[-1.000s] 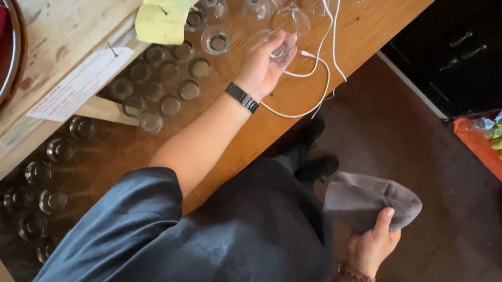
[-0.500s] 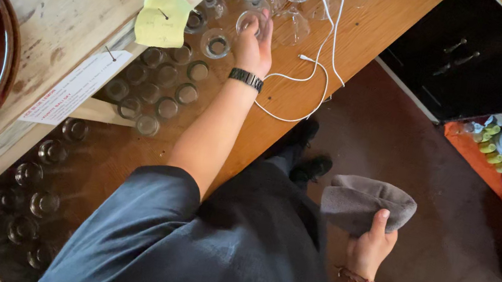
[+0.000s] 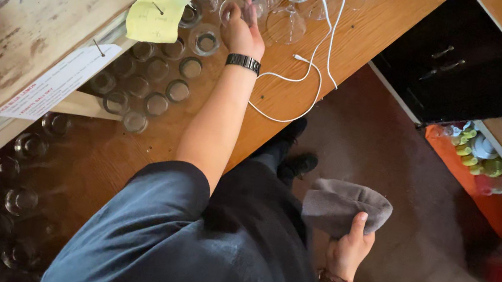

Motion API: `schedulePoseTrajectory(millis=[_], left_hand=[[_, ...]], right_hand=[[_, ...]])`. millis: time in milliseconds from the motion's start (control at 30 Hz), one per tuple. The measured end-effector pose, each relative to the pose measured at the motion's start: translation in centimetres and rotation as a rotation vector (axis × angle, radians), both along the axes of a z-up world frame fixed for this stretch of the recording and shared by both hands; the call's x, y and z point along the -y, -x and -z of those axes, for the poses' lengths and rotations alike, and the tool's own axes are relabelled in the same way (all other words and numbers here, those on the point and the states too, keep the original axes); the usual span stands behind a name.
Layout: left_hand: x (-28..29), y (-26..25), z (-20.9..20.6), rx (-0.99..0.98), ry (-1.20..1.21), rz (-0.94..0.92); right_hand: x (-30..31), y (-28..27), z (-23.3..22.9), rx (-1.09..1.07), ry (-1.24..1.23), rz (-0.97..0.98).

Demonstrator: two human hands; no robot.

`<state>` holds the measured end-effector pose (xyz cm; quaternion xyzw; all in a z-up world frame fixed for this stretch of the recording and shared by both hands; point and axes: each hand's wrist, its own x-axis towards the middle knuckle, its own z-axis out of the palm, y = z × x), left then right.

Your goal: The person wipes various pieces of glassware, including stemmed glasses and tall straight glasses, with a grey cloth while standing at a wooden counter.

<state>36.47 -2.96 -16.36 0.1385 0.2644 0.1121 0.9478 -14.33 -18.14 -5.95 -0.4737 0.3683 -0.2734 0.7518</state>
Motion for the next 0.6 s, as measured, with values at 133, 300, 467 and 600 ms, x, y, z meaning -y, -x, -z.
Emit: schedulePoseTrajectory(millis=[133, 300, 467, 600], left_hand=[[-0.3, -0.9, 0.5, 0.050, -0.040, -0.042], [-1.1, -2.5, 0.6, -0.089, 0.059, -0.078], [-0.8, -3.0, 2.0, -0.074, 0.066, -0.068], [0.4, -2.0, 2.8, -0.035, -0.018, -0.054]], right_hand=[[0.0, 0.4, 0.8, 0.051, -0.011, -0.032], [-0.1, 0.6, 1.4, -0.004, -0.007, -0.027], [0.0, 0.5, 1.2, -0.013, -0.011, -0.049], [-0.1, 0.5, 1.5, 0.014, -0.033, -0.059]])
